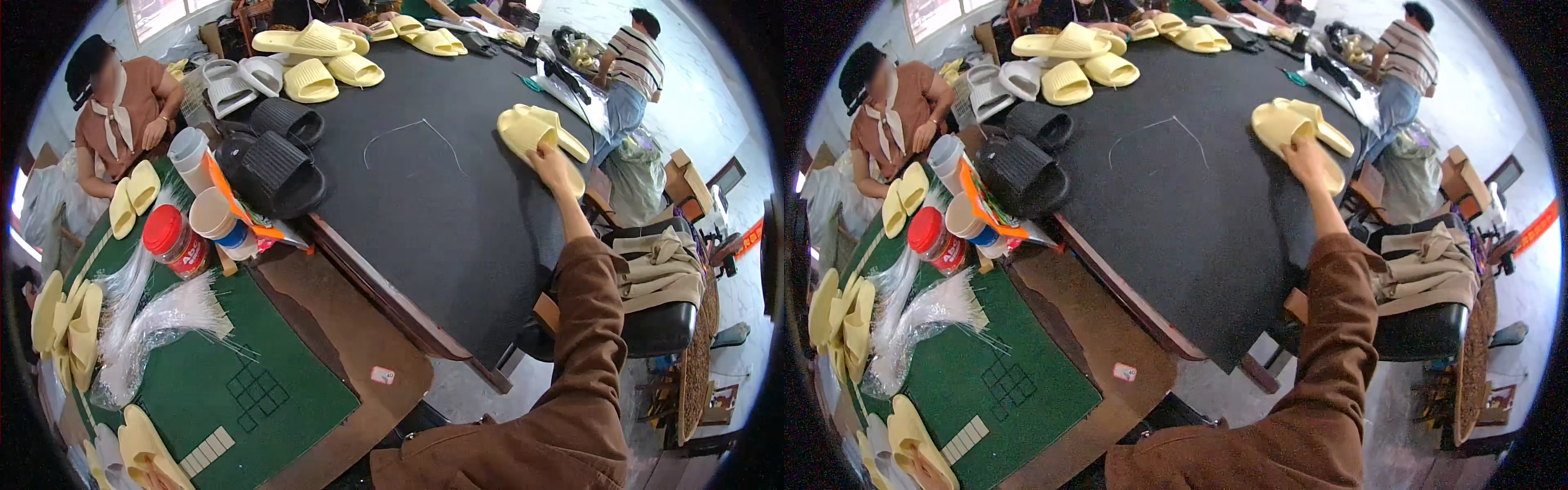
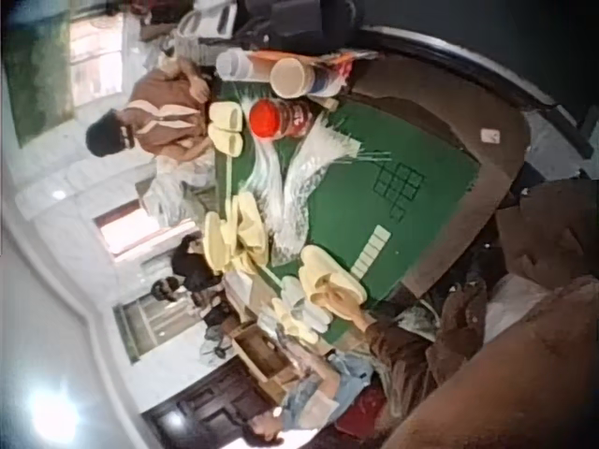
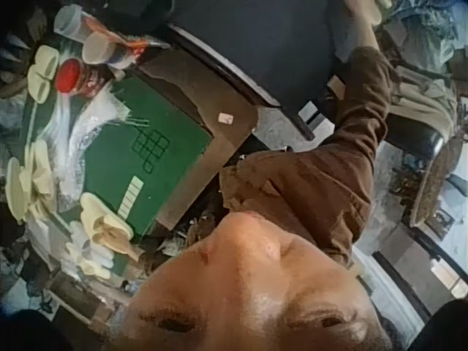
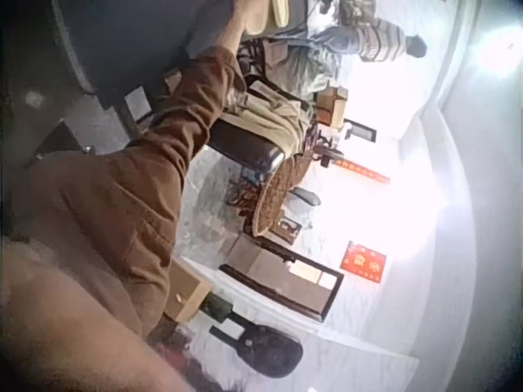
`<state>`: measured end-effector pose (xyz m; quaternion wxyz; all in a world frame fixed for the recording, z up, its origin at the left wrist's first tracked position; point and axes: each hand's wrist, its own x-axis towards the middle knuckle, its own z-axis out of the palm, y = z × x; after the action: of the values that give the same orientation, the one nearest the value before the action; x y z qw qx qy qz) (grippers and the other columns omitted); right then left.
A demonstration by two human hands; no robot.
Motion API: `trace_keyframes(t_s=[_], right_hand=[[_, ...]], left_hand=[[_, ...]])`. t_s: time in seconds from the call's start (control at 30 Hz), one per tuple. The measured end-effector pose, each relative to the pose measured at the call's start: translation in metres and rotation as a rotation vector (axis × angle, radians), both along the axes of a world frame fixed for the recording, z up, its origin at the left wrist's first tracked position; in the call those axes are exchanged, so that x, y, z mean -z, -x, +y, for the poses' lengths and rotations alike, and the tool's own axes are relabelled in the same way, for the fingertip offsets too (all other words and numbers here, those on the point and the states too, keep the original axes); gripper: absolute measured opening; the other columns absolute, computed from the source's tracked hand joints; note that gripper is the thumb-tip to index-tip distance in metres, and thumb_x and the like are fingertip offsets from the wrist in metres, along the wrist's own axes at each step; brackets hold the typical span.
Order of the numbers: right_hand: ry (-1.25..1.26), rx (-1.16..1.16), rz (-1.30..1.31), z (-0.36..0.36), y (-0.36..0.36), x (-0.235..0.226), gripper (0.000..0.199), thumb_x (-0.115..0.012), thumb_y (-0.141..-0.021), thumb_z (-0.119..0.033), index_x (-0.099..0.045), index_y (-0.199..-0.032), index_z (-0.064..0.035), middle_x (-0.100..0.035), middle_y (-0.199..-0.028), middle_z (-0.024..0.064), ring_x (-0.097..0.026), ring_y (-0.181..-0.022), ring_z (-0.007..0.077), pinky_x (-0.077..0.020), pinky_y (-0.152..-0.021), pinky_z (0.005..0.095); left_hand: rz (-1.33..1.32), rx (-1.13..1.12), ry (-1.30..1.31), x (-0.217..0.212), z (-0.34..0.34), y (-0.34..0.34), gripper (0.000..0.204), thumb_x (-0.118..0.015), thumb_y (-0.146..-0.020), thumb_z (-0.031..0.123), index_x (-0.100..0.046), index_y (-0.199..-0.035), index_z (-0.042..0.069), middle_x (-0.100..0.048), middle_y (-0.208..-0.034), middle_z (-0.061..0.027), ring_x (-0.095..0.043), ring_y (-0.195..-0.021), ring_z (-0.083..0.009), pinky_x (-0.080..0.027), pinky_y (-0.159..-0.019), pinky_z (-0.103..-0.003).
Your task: The person assembles plastic slippers by hand at a workbench. They pick up pairs of white, yellow, and black slippers, insert a thin white cord into the slots on the top of each slipper, and then place the finished pairs onto a pile on the table. The process is repeated for multiple pairs throughout the video.
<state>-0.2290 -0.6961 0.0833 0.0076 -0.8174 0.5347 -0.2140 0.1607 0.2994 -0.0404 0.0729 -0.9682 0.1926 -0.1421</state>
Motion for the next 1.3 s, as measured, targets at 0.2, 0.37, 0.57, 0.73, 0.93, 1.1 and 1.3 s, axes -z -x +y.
trace_keyframes(t_s=[0.2,0.37,0.57,0.73,0.93,1.1,1.3], right_hand=[[-0.366,-0.44,-0.144,0.164,-0.007,-0.03,0.034,-0.063,-0.088,-0.029,-0.066,-0.095,0.0047,-0.067,-0.082,0.0163,-0.061,-0.071,0.021,-0.0485,-0.068,0.0362],[-0.453,-0.686,-0.113,0.272,-0.017,-0.051,0.024,-0.067,-0.085,-0.02,-0.061,-0.085,0.0039,-0.061,-0.071,0.0145,-0.055,-0.059,0.0213,-0.0439,-0.056,0.0362],[-0.354,-0.66,-0.154,0.28,-0.045,-0.033,0.025,-0.066,-0.086,-0.021,-0.062,-0.093,0.0021,-0.062,-0.086,0.0142,-0.063,-0.075,0.0226,-0.0477,-0.066,0.0347],[-0.536,-0.629,-0.531,0.232,-0.023,-0.015,0.029,-0.062,-0.091,-0.025,-0.065,-0.102,0.0013,-0.066,-0.089,0.008,-0.061,-0.082,0.0158,-0.0488,-0.07,0.0292],[0.146,-0.314,-0.513,0.151,0.0,0.014,0.027,-0.059,-0.091,-0.016,-0.061,-0.113,0.0003,-0.062,-0.11,0.011,-0.059,-0.103,0.0205,-0.0458,-0.089,0.0307],[0.061,-0.477,-0.245,0.089,-0.023,0.016,0.034,-0.066,-0.086,-0.021,-0.063,-0.111,0.001,-0.062,-0.115,0.0162,-0.058,-0.106,0.0297,-0.0438,-0.096,0.0374],[-0.266,-0.358,0.06,0.118,-0.051,-0.019,0.041,-0.059,-0.09,-0.032,-0.063,-0.116,-0.0011,-0.063,-0.118,0.016,-0.06,-0.106,0.0285,-0.0454,-0.093,0.0389]], left_hand=[[0.051,-0.08,0.017,-0.014,-0.013,0.007,0.04,-0.035,-0.105,0.03,-0.052,-0.126,0.001,-0.061,-0.089,-0.014,-0.057,-0.077,-0.0242,-0.047,-0.073,-0.036],[0.061,-0.12,-0.015,-0.015,-0.013,0.01,0.04,-0.037,-0.104,0.03,-0.053,-0.125,0.0,-0.06,-0.089,-0.0162,-0.057,-0.076,-0.0254,-0.047,-0.073,-0.038],[0.08,0.013,0.153,0.016,0.07,-0.016,0.042,-0.036,-0.099,0.011,-0.045,-0.139,0.0,-0.046,-0.139,-0.0239,-0.04,-0.13,-0.0413,-0.031,-0.108,-0.042],[0.222,-0.032,0.306,-0.016,-0.009,0.012,0.042,-0.036,-0.099,0.012,-0.045,-0.138,-0.001,-0.046,-0.14,-0.0234,-0.039,-0.13,-0.0422,-0.03,-0.109,-0.043],[0.193,-0.081,0.298,-0.013,-0.013,0.016,0.042,-0.036,-0.099,0.012,-0.047,-0.139,0.005,-0.047,-0.139,-0.0228,-0.039,-0.13,-0.0421,-0.032,-0.108,-0.043],[0.06,-0.085,0.277,0.0,-0.004,0.014,0.041,-0.04,-0.098,0.012,-0.05,-0.137,0.008,-0.05,-0.134,-0.0234,-0.045,-0.125,-0.0403,-0.035,-0.104,-0.042],[0.061,-0.018,0.428,-0.003,-0.013,0.019,0.039,-0.047,-0.094,0.005,-0.055,-0.132,0.004,-0.054,-0.131,-0.0207,-0.047,-0.122,-0.0391,-0.038,-0.101,-0.042]])
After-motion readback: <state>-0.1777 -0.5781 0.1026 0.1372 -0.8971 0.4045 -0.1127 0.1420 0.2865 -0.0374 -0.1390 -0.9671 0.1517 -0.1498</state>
